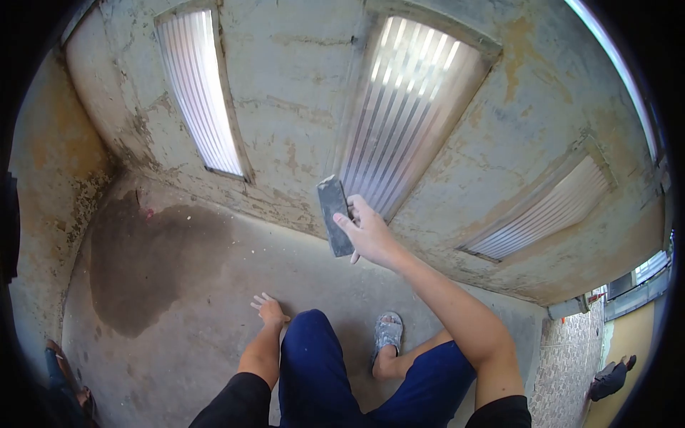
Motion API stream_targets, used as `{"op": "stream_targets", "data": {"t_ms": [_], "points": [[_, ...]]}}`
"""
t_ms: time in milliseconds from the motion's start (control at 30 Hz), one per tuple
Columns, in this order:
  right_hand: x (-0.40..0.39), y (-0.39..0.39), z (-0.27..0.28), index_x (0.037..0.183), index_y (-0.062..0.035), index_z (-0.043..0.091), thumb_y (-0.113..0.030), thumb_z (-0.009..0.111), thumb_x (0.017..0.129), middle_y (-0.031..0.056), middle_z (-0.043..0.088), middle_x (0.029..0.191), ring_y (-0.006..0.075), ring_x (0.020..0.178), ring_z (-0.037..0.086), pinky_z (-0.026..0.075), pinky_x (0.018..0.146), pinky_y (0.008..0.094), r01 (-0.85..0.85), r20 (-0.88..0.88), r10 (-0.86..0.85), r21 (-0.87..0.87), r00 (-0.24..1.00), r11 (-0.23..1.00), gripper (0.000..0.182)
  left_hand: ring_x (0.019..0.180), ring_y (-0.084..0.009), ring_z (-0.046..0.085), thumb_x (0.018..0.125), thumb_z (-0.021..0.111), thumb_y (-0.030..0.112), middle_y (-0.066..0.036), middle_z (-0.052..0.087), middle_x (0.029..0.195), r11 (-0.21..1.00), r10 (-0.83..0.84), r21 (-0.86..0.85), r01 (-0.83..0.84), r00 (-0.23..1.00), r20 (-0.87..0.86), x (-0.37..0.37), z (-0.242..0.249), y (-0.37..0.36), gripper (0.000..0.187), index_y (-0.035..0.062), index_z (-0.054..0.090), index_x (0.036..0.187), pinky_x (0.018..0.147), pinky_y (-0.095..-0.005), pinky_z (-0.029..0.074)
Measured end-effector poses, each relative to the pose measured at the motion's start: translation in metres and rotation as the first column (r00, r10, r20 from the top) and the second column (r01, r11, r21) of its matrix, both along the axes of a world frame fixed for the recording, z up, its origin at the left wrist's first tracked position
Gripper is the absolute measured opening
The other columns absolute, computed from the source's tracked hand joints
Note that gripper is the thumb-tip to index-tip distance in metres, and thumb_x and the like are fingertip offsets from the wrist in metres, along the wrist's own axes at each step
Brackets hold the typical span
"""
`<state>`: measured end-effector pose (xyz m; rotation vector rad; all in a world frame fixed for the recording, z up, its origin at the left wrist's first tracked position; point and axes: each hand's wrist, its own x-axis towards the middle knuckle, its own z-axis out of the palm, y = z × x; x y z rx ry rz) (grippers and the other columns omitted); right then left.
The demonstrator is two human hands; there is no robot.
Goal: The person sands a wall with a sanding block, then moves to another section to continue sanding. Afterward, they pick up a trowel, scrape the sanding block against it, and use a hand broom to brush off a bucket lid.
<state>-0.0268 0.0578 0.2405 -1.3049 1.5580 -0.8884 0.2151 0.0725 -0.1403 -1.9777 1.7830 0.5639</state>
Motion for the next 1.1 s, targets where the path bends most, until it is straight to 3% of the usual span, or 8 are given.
{"op": "stream_targets", "data": {"t_ms": [467,667,767,833,900,967,1033,1100], "points": [[0.007,-0.016,-0.011,0.123,0.0015,0.044,-0.025,0.052,0.103,0.0160,0.065,0.105,0.0174,0.077,0.065,0.055,0.043,0.0292,-0.004,0.111,0.002,0.019,0.994,1.000,0.034,0.145,-0.0568,0.009,0.067,0.090,0.028,-0.031,0.004,0.161,0.981,0.046,0.190,-0.036,0.998,-0.052,-0.001,-0.014,-0.016,0.121,-0.0018,0.013,0.156,0.111,-0.0581,0.038],[0.009,-0.008,-0.016,0.122,0.0010,0.047,-0.027,0.054,0.102,0.0106,0.066,0.092,0.0107,0.058,0.056,0.040,0.038,0.0257,-0.007,0.063,0.006,0.020,0.998,1.000,0.035,0.145,-0.0581,0.002,0.073,0.086,0.035,-0.021,-0.003,0.165,0.893,0.042,0.449,-0.012,0.997,-0.059,-0.010,-0.003,-0.055,0.117,0.0133,0.010,0.159,0.112,-0.0627,0.033],[0.005,-0.006,-0.021,0.121,0.0008,0.048,-0.027,0.056,0.101,0.0094,0.066,0.090,0.0098,0.058,0.054,0.039,0.041,0.0259,0.005,0.049,-0.008,0.060,0.999,0.998,0.035,0.131,-0.0389,0.051,0.084,0.067,0.057,-0.025,0.052,0.141,0.921,-0.215,0.240,0.306,0.914,-0.343,-0.036,0.011,-0.093,0.072,0.0061,0.059,0.134,0.102,-0.0446,0.048],[0.004,-0.010,-0.026,0.121,0.0005,0.049,-0.026,0.057,0.100,0.0090,0.066,0.089,0.0100,0.060,0.055,0.041,0.044,0.0267,0.011,0.039,-0.015,0.091,0.999,0.996,0.035,0.111,-0.0341,0.065,0.085,0.063,0.059,-0.028,0.067,0.115,0.994,-0.090,-0.097,0.051,0.881,-0.464,-0.070,0.052,-0.100,0.065,0.0009,0.072,0.112,0.096,-0.0396,0.051],[0.002,-0.012,-0.033,0.119,-0.0011,0.051,-0.020,0.058,0.099,0.0075,0.067,0.090,0.0077,0.050,0.049,0.040,0.045,0.0258,0.057,0.008,-0.059,0.102,0.998,0.993,0.028,0.102,-0.0305,0.069,0.092,0.058,0.056,-0.022,0.071,0.108,0.928,0.268,0.123,-0.352,0.398,-0.877,-0.101,0.074,-0.093,0.064,-0.0036,0.070,0.112,0.091,-0.0399,0.053],[-0.009,-0.018,-0.063,0.116,-0.0005,0.053,-0.020,0.059,0.098,0.0084,0.067,0.089,0.0096,0.058,0.054,0.044,0.052,0.0277,0.062,-0.089,-0.060,0.024,0.994,0.998,0.027,0.095,-0.0212,0.069,0.101,0.050,0.050,-0.014,0.072,0.105,0.808,0.406,0.525,-0.268,-0.391,-0.826,-0.118,0.158,-0.057,0.058,-0.0038,0.068,0.113,0.084,-0.0350,0.054],[-0.018,-0.018,-0.078,0.112,0.0000,0.055,-0.020,0.061,0.097,0.0092,0.068,0.088,0.0115,0.065,0.060,0.049,0.059,0.0297,0.068,-0.185,-0.079,-0.063,0.980,0.996,0.025,0.094,-0.0174,0.067,0.104,0.047,0.046,-0.012,0.071,0.106,0.802,0.435,0.587,-0.113,-0.562,-0.703,-0.121,0.194,-0.033,0.055,-0.0044,0.066,0.115,0.081,-0.0318,0.053],[-0.019,-0.011,-0.083,0.103,0.0018,0.059,-0.024,0.066,0.090,0.0183,0.067,0.085,0.0279,0.079,0.066,0.051,0.073,0.0405,0.083,-0.329,-0.117,-0.117,0.937,0.990,0.030,0.094,-0.0135,0.065,0.106,0.045,0.042,-0.009,0.070,0.106,0.794,0.466,0.606,0.051,-0.693,-0.551,-0.122,0.198,-0.018,0.052,-0.0050,0.065,0.117,0.079,-0.0287,0.053]]}}
